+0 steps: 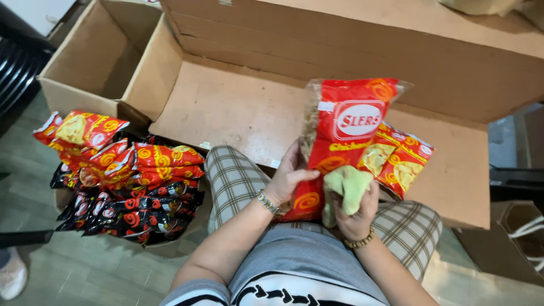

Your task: The person wipes several bags of snacks with a yellow cloth and organizes them next to a large cardboard box.

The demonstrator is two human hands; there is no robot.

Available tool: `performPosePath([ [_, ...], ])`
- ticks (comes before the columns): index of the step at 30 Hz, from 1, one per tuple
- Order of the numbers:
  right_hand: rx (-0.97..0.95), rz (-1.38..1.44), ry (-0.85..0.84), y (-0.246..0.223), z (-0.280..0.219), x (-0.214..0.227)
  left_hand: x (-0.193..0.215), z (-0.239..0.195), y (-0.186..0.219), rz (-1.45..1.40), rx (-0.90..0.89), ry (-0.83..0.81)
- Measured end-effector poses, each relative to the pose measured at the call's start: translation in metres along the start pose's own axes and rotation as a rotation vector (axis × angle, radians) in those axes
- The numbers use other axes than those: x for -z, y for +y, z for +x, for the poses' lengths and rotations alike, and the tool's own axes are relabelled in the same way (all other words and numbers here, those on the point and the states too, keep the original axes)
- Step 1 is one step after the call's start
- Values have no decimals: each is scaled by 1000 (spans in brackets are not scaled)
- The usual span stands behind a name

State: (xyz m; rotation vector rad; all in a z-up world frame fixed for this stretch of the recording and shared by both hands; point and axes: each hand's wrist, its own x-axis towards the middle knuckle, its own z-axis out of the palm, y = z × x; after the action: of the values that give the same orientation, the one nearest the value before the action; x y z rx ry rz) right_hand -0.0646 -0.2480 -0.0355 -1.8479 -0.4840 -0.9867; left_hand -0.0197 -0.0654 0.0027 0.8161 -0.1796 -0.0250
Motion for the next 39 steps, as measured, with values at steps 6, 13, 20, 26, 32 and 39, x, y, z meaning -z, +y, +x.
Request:
performPosePath([
  [6,49,-11,29,12,-8,6,-15,-3,8,58,-6,-25],
  [13,-52,103,126,19,-27,-5,-22,-5,24,-17,-6,-162],
  [20,58,-95,97,8,-17,2,-25,-7,36,20,32,-227],
  [26,58,-363,116,44,-40,16,-24,-6,35,52,-9,-235],
  [32,45,227,183,-12,66,16,-16,2,14,-75,1,-133],
  [39,293,-119,98,-35,71,9,-5,6,16,-40,16,-119],
])
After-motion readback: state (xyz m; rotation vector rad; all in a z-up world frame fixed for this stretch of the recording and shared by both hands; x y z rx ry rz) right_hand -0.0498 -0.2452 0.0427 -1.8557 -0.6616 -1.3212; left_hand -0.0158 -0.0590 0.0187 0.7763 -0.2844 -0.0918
